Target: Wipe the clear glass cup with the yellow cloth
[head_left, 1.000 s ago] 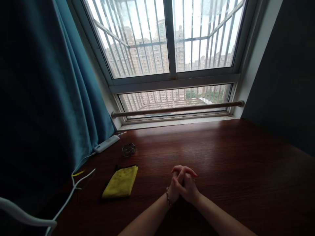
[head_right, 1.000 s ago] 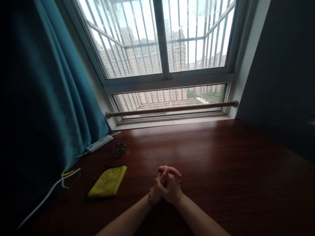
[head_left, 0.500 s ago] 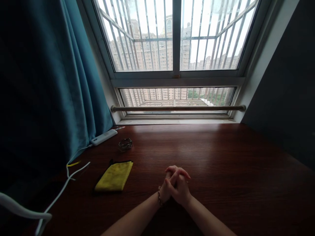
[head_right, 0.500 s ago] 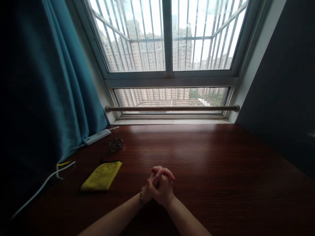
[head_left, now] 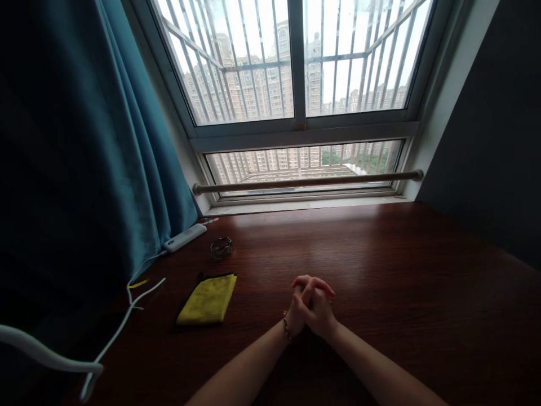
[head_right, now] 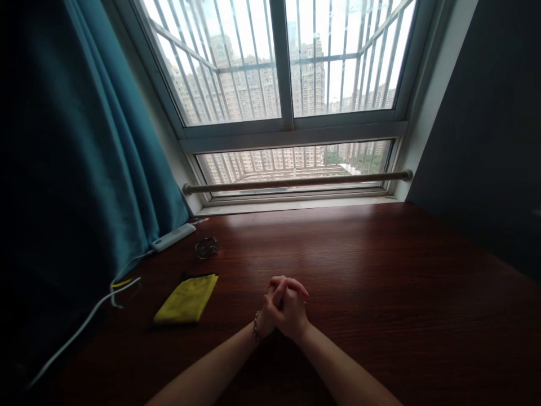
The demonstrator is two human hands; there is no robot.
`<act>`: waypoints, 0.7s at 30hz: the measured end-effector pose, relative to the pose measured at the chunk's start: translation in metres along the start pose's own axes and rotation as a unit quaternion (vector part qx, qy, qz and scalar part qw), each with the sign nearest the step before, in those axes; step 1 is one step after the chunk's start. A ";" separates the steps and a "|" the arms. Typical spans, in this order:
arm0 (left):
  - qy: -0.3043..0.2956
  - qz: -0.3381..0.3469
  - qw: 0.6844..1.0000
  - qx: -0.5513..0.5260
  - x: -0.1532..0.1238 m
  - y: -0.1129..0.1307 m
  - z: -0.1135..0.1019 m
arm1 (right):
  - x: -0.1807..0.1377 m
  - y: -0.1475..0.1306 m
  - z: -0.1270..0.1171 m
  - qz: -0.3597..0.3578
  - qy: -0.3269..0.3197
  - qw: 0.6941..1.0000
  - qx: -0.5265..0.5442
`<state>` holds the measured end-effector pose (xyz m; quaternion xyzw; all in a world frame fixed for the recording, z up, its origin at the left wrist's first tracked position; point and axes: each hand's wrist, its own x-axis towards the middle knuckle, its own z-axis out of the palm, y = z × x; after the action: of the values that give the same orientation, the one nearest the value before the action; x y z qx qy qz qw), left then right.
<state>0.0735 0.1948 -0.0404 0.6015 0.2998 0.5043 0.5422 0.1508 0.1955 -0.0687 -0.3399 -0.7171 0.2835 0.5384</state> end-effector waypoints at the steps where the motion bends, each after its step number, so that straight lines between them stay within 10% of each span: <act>1: 0.002 -0.006 1.000 -0.005 0.000 -0.002 0.000 | 0.000 0.000 0.000 0.001 0.000 1.000 0.004; 17: 0.002 0.008 0.992 -0.129 -0.004 -0.008 0.003 | 0.005 -0.015 0.001 0.042 -0.025 0.994 -0.098; 21: 0.088 0.013 0.982 -0.165 0.000 -0.017 -0.001 | 0.004 -0.044 0.000 0.065 0.008 0.978 -0.198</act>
<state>0.0758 0.1988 -0.0565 0.4604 0.2513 0.6048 0.5992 0.1415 0.1718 -0.0321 -0.4883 -0.7309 0.1674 0.4465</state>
